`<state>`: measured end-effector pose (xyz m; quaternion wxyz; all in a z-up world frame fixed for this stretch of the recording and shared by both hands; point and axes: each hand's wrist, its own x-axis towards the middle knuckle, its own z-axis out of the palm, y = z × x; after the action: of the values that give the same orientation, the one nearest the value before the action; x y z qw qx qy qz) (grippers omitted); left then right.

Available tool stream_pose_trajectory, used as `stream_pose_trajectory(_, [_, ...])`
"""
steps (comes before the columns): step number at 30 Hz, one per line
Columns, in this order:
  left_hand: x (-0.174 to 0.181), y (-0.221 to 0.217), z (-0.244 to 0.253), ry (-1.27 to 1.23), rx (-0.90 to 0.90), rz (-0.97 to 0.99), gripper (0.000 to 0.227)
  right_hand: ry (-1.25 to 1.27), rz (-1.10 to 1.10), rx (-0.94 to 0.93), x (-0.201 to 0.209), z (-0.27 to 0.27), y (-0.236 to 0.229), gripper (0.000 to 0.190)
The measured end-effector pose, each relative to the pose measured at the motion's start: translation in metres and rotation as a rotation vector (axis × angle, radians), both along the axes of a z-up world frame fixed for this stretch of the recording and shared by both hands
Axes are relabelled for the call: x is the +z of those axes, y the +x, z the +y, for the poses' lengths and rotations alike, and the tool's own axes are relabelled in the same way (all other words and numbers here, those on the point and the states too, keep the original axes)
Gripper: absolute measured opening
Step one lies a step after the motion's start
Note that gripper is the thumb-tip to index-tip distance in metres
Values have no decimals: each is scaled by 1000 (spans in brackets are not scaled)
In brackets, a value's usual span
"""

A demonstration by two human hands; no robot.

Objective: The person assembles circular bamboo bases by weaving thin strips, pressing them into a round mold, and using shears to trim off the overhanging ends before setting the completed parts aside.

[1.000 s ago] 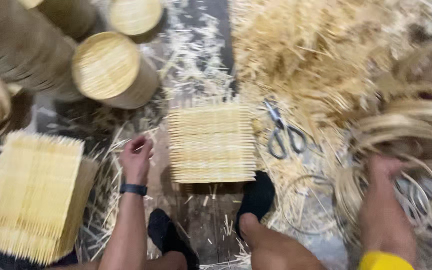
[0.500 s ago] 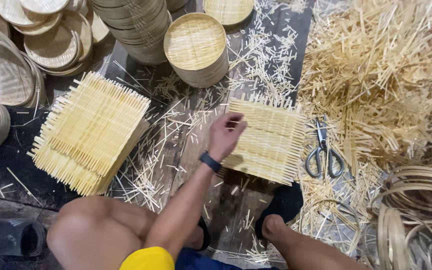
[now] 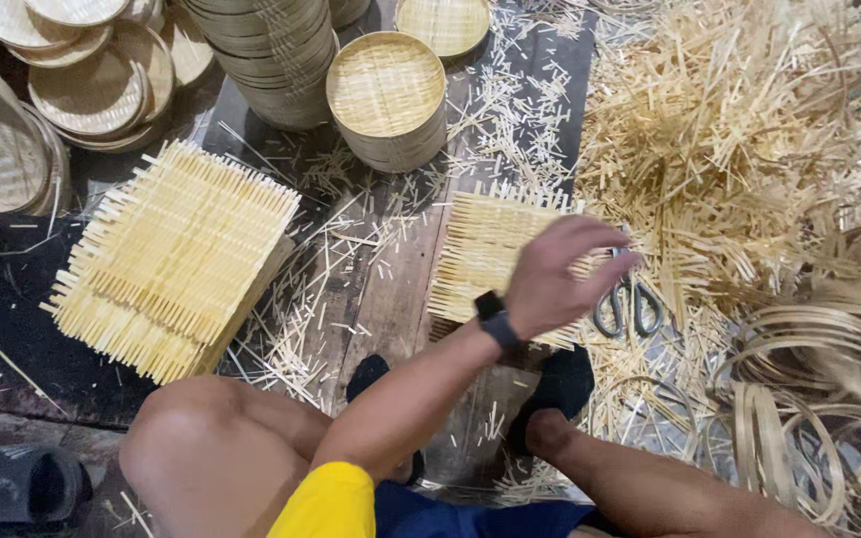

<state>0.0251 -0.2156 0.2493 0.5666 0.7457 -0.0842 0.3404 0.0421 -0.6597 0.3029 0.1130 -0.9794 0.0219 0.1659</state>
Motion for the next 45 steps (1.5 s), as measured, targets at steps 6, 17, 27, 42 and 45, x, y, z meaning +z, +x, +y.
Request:
stream_pose_trajectory(6, [49,44,-9,-426,-693,761,84,229,-492,1053,59,231,26,24])
stream_pose_trajectory(17, [-2,-13,48,-937,-520,1120,80,201,-864,1153,-1,342,7,5])
stream_pose_trajectory(27, [-80,11,58,-1043,-455,1043,56,415,-655,762,-35,330,38,38])
stream_pose_trajectory(42, [-70,18,123,-868,-334,1077,32,1512,595,-253,-130,269,69,40])
stream_pose_trajectory(45, [-73,19,118,-862,-338,1071,35,1446,608,-266,-136,268,69,43])
